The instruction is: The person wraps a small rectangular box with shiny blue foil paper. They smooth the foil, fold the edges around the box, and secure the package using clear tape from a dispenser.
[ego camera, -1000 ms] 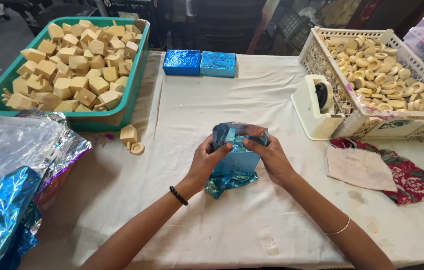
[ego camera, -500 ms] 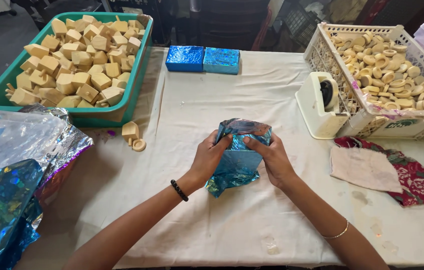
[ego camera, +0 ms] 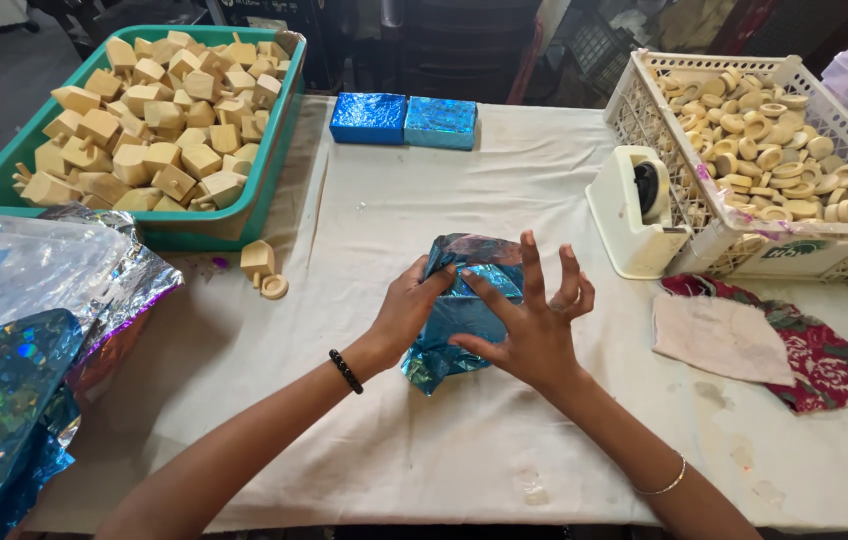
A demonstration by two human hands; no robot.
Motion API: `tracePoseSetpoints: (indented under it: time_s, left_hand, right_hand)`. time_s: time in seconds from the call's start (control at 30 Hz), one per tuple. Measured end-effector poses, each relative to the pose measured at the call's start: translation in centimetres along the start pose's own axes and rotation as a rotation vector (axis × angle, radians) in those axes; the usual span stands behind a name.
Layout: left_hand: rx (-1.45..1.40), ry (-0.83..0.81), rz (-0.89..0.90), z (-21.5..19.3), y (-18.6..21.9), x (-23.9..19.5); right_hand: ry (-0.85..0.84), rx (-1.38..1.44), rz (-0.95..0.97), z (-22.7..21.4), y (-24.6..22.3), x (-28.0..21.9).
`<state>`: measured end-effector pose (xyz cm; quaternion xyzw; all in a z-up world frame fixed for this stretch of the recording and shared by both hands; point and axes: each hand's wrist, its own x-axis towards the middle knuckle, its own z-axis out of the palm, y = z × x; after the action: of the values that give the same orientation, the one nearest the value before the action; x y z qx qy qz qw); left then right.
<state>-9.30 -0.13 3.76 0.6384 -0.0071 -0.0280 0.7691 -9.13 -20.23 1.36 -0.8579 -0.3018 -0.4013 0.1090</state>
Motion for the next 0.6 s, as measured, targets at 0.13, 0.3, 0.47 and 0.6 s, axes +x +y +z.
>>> tracePoseSetpoints:
  time_s: [0.13,0.3,0.47,0.6]
  left_hand:
    - [0.153,-0.016,0.023,-0.5,0.7,0.8]
    - [0.448,-0.001,0.120,-0.9,3.3,1.8]
    - [0.551,0.114,0.424,0.4,8.3,0.9]
    - [0.744,0.242,0.632,-0.2,5.8,-0.4]
  right_hand:
    - [0.027,-0.070,-0.035,0.2,0.0,0.1]
    - [0.023,-0.077,-0.046,0.5,-0.1,-0.1]
    - [0.026,-0.027,-0.029,0.4,-0.3,-0.1]
    - [0.041,-0.024,-0.032,0.3,-0.4,0.1]
